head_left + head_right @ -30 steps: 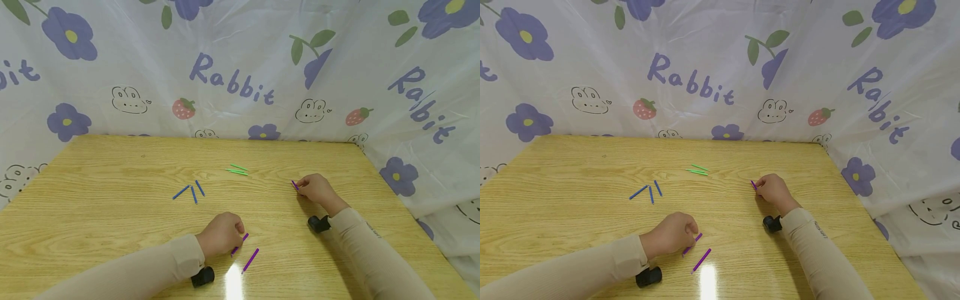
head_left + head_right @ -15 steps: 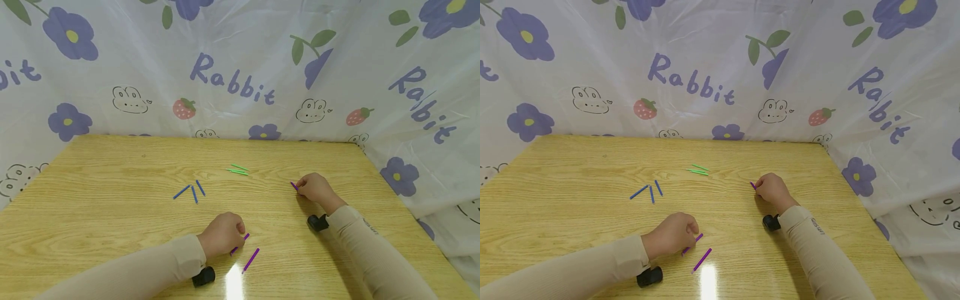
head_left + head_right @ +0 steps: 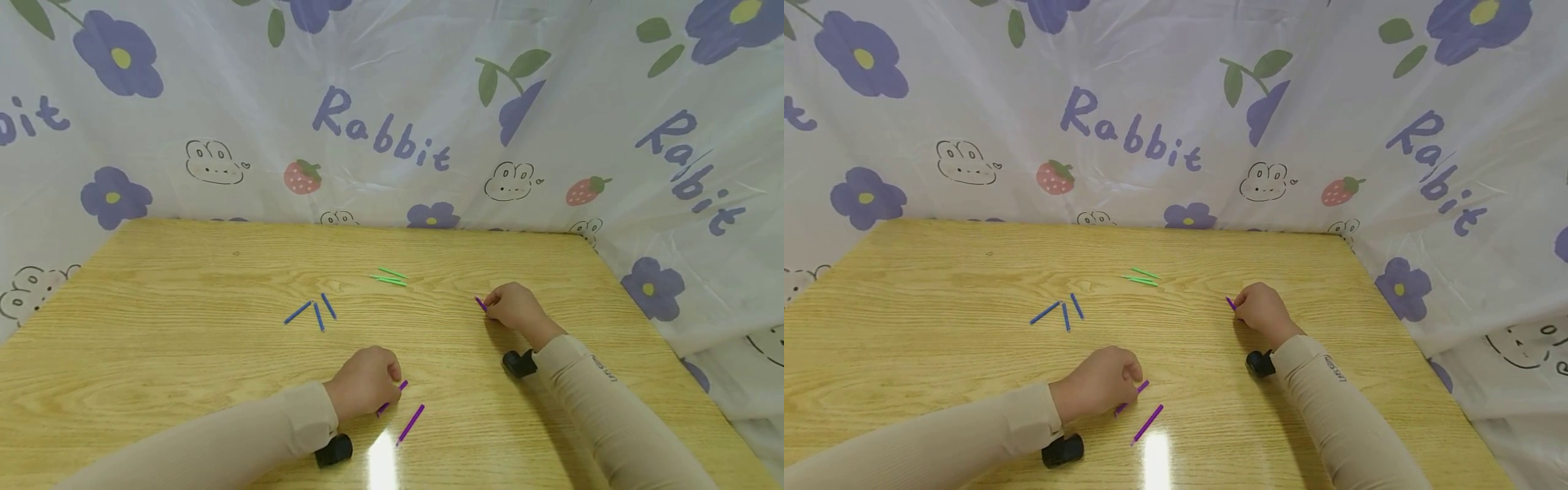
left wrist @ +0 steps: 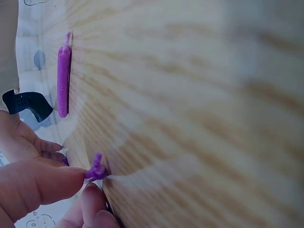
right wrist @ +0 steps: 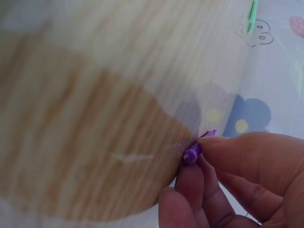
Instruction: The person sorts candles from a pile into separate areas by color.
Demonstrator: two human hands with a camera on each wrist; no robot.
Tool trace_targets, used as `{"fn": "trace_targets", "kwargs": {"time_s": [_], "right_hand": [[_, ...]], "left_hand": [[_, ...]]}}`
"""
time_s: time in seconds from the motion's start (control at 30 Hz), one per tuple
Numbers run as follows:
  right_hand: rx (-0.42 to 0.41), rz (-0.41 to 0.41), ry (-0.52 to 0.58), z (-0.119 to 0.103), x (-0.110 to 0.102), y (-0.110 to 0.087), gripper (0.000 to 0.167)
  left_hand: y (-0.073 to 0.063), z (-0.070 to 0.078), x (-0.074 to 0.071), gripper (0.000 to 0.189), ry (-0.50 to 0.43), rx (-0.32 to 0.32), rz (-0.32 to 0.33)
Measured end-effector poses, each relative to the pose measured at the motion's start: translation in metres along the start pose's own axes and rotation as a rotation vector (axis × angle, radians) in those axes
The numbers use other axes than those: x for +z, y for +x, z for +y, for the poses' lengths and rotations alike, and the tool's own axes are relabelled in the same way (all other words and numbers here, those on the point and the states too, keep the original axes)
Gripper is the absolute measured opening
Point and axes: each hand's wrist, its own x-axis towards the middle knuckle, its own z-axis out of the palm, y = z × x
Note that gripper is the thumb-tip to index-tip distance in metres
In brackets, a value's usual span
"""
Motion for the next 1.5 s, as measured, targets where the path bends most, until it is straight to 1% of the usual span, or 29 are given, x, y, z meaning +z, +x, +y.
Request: {"fn": "trace_targets", "kwargs": {"time_s": [0.17,0.43,0.6,0.83,0.93,1.13,1.33,1.5], "right_hand": [[0.004,-0.006,0.007,-0.002,-0.002,-0.003,0.023],[0.004,-0.009,0.067,-0.001,-0.004,-0.008,0.027],[-0.023,0.007,0.084,-0.004,-0.006,-0.017,0.03],[-0.118,0.065,0.072,-0.014,-0.005,-0.038,0.027],[-0.165,0.079,0.084,-0.019,-0.003,-0.046,0.026],[-0.217,0.057,0.152,-0.028,0.003,-0.06,0.025],[-0.286,0.019,0.195,-0.038,0.011,-0.072,0.021],[-0.39,-0.023,0.216,-0.045,0.017,-0.08,0.019]], "left_hand": [[0.0,0.0,0.0,0.012,0.004,-0.004,-0.006],[0.001,0.0,0.0,0.01,0.015,-0.006,-0.007],[0.001,0.001,-0.001,0.01,0.04,-0.007,-0.007],[0.0,0.001,-0.001,0.009,0.036,0.011,-0.009],[0.0,0.001,-0.001,0.01,0.036,0.02,-0.011],[0.0,0.0,-0.001,0.016,0.025,0.018,-0.007],[0.0,-0.001,-0.002,0.017,-0.028,0.003,-0.023],[0.0,0.0,-0.003,0.015,-0.034,0.0,-0.024]]}}
